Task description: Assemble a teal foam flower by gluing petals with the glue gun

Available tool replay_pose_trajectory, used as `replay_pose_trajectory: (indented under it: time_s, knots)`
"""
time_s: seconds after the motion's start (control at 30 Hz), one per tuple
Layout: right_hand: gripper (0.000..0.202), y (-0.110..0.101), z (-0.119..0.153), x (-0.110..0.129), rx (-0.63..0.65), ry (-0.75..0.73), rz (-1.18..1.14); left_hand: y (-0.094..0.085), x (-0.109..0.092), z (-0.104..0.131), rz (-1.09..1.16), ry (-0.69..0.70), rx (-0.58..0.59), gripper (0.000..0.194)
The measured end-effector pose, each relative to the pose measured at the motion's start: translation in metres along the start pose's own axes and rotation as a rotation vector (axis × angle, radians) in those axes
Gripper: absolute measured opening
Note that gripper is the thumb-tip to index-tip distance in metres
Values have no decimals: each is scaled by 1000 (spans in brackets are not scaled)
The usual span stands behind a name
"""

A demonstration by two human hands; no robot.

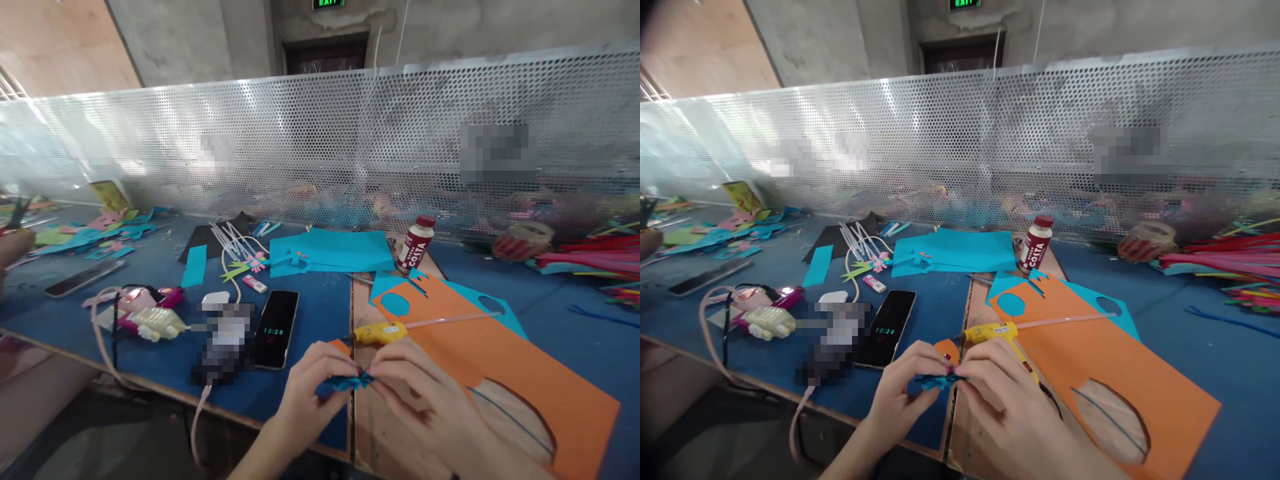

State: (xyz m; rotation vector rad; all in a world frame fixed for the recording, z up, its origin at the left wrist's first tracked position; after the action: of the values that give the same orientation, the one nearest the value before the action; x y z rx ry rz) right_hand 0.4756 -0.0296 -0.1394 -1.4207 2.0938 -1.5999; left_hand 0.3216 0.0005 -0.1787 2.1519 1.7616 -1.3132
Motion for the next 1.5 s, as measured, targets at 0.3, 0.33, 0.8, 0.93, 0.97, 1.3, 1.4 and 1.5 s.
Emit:
replay_pose_trajectory:
  time_s: [0.3,0.33,0.8,0.93,0.97,1.3,1.4,1.5]
  knots:
    - [18,-3,-1,13,-59,-89,59,1,-2,1,-55,56,0,21]
    - [19,-2,-1,11,-58,-83,52,1,-1,1,-56,57,7,21]
    - [15,11,5,-11,-14,145,-186,2,4,4,-16,9,11,26]
    - [22,13,7,-9,-47,20,-28,2,2,3,1,22,1,23]
    - [23,12,8,-7,-74,-14,21,2,2,2,3,23,0,22]
    - [31,9,15,5,-75,-172,387,1,3,2,18,1,-12,20]
    - [33,13,18,1,-91,-180,425,1,2,2,17,-13,-31,21]
    - [31,17,19,-3,-76,-174,433,0,2,2,19,-23,-44,20]
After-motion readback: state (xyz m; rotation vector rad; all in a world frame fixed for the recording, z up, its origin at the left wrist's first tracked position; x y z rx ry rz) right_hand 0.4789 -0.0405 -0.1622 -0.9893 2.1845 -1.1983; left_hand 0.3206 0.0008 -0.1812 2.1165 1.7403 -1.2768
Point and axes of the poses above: each hand's wrist, its own z-axis away from the middle knuckle, its own y-axis out of the palm, x = y × z, the point moved 6 cm from there along -z, towards the middle knuckle, and after that the axes turned 15 degrees about x, right-handed, at the moved point
